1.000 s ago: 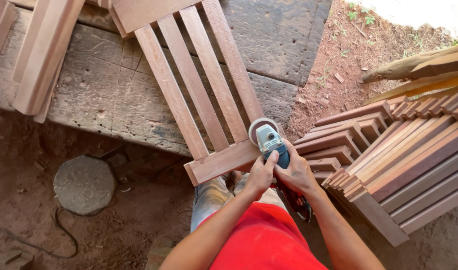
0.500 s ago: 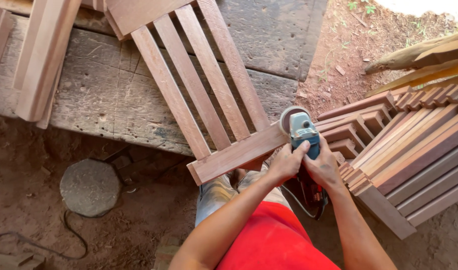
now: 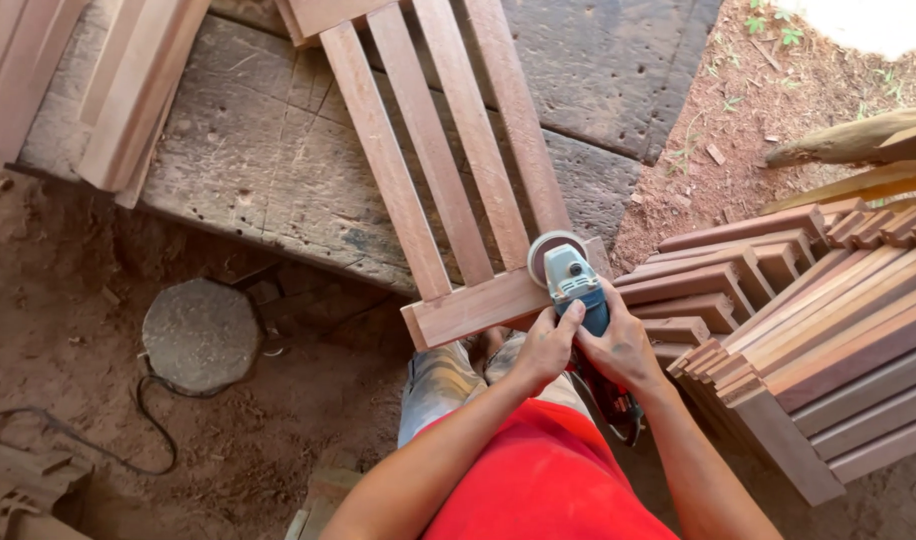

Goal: Sanding wooden furniture components with an angle grinder.

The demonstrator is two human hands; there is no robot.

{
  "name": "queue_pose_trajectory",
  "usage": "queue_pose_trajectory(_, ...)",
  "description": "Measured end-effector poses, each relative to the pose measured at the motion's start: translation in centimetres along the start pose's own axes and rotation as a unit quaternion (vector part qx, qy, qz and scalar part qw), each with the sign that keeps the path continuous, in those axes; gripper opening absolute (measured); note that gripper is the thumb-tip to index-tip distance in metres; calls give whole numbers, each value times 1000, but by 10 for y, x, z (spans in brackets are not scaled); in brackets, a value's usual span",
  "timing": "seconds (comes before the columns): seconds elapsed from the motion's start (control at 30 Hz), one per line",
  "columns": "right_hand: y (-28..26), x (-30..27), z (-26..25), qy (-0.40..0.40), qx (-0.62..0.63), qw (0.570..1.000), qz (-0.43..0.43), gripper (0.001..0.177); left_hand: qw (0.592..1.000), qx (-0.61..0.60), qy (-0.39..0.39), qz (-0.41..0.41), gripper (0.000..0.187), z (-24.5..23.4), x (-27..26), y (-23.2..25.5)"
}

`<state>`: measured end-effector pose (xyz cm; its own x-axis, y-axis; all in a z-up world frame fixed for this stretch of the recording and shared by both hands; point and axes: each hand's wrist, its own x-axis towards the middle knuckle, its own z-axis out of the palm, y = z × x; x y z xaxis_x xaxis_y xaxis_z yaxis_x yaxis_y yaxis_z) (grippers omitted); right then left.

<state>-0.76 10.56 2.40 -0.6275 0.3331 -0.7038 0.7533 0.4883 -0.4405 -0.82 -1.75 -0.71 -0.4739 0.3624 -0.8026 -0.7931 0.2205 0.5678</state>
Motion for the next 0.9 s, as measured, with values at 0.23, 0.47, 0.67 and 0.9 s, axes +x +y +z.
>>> queue_pose_trajectory(0.23, -12, -4, 15, -11, -16, 1000, -15, 75, 999, -39, 21, 1, 60, -12, 0, -11)
queue_pose_trajectory(0.47, -10, -2, 14, -13, -21, 1000, -13, 76, 999, -36, 20, -4, 61, -13, 16, -25)
queue_pose_trajectory(0.67, 1, 3, 1, 9, -23, 1000, -8, 75, 998, -53, 9, 19, 58, 6, 38, -30)
queue_pose_trajectory(0.9, 4, 1, -11, 14, -9, 1000, 5, 76, 999, -39, -2, 33, 59, 16, 51, -37)
